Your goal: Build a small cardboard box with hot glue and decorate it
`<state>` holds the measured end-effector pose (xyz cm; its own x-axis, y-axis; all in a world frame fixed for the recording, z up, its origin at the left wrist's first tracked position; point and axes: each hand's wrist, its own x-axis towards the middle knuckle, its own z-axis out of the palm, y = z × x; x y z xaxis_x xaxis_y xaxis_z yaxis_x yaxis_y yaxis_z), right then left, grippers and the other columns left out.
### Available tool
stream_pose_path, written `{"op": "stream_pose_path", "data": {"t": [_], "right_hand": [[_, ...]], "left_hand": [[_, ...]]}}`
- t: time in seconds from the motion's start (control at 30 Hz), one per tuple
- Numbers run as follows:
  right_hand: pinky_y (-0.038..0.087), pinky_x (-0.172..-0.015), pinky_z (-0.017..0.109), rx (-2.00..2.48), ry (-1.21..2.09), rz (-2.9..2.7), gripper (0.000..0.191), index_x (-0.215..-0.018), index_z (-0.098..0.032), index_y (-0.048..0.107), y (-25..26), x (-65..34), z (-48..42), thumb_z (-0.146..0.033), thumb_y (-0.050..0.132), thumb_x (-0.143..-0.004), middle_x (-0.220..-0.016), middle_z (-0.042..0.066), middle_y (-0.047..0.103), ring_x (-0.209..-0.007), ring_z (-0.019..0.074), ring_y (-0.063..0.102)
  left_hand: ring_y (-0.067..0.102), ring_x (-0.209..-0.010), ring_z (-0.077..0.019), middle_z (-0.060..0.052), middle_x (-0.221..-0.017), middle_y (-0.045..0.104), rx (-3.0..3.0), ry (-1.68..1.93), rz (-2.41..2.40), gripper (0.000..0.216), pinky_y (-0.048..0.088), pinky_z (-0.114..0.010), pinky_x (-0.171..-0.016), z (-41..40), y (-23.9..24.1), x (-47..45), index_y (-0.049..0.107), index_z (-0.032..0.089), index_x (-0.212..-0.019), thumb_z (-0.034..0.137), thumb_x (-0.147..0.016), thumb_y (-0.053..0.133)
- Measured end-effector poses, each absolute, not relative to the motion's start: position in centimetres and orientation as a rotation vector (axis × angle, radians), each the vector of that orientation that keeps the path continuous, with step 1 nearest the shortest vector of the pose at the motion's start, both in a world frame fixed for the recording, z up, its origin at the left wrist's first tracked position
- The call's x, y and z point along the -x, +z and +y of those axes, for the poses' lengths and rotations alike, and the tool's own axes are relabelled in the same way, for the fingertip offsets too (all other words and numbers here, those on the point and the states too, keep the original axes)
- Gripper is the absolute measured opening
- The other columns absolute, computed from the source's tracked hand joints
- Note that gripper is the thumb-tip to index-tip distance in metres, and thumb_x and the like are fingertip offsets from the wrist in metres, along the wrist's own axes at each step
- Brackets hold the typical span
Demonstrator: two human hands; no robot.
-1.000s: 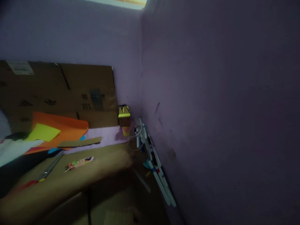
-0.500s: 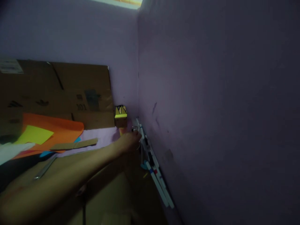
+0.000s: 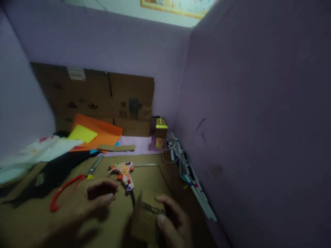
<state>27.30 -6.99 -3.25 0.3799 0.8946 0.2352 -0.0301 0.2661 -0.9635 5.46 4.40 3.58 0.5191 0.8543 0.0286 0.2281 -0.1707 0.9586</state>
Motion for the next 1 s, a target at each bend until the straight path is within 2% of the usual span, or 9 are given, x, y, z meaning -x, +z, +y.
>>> {"op": "stream_pose_path", "data": {"t": [0.1,0.17,0.33,0.43,0.53,0.73,1.0], "right_hand": [[0.05,-0.067,0.03,1.111,0.872,-0.996,0.025,-0.091,-0.019,0.071,-1.4,-23.4,-3.8,-0.029,0.068,-0.068,-0.082,0.005,0.071,-0.077,0.0229,0.064],[0.049,-0.067,0.028,1.039,0.932,-1.097,0.024,-0.088,-0.019,0.071,-0.3,-20.7,-2.1,-0.025,0.068,-0.066,-0.08,0.004,0.07,-0.075,0.021,0.062],[0.044,-0.056,0.025,1.044,0.996,-1.088,0.024,-0.087,-0.018,0.071,-0.5,-16.8,-0.6,-0.023,0.065,-0.064,-0.076,0.003,0.066,-0.062,0.0159,0.055],[0.038,-0.049,0.021,1.072,1.047,-1.106,0.024,-0.086,-0.019,0.071,-1.3,-16.7,-0.6,-0.023,0.065,-0.064,-0.067,0.0,0.061,-0.053,0.0117,0.048],[0.037,-0.047,0.02,1.09,1.091,-1.109,0.022,-0.084,-0.018,0.072,-1.5,-16.9,-0.7,-0.022,0.066,-0.063,-0.063,-0.001,0.058,-0.052,0.0102,0.045],[0.037,-0.046,0.02,1.098,1.188,-1.063,0.023,-0.083,-0.018,0.071,-1.2,-17.0,-1.0,-0.02,0.066,-0.06,-0.062,-0.002,0.055,-0.052,0.01,0.044],[0.042,-0.055,0.023,1.009,1.218,-1.085,0.025,-0.089,-0.021,0.071,-2.2,-17.6,-1.2,-0.025,0.069,-0.065,-0.074,0.001,0.064,-0.063,0.0138,0.053]], "left_hand": [[0.06,-0.095,-0.0232,-0.008,-0.103,0.063,-1.495,0.762,0.78,0.048,0.049,-0.031,-0.079,3.5,1.7,-2.8,0.058,0.02,-0.106,0.037,-0.064,0.071],[0.056,-0.105,-0.0251,-0.01,-0.113,0.058,-1.434,0.791,0.731,0.06,0.046,-0.034,-0.087,3.5,0.9,-1.5,0.05,0.02,-0.114,0.04,-0.063,0.073],[0.056,-0.103,-0.0257,-0.011,-0.116,0.051,-1.326,0.909,0.722,0.062,0.046,-0.035,-0.084,3.4,0.4,0.0,0.04,0.022,-0.117,0.041,-0.065,0.07],[0.059,-0.086,-0.022,-0.007,-0.099,0.057,-1.385,0.837,0.772,0.056,0.047,-0.031,-0.072,3.0,0.3,-0.2,0.044,0.02,-0.114,0.038,-0.066,0.067],[0.055,-0.07,-0.0178,-0.002,-0.077,0.056,-1.412,0.82,0.884,0.042,0.043,-0.027,-0.06,2.7,0.2,-0.5,0.052,0.017,-0.103,0.037,-0.068,0.063],[0.051,-0.062,-0.0155,0.0,-0.07,0.055,-1.39,0.861,0.968,0.038,0.04,-0.026,-0.055,2.1,0.2,-1.1,0.054,0.016,-0.096,0.035,-0.064,0.063],[0.05,-0.059,-0.0144,0.0,-0.064,0.057,-1.312,0.94,0.987,0.033,0.04,-0.026,-0.054,1.9,1.0,-1.2,0.066,0.014,-0.085,0.029,-0.056,0.068]]}}
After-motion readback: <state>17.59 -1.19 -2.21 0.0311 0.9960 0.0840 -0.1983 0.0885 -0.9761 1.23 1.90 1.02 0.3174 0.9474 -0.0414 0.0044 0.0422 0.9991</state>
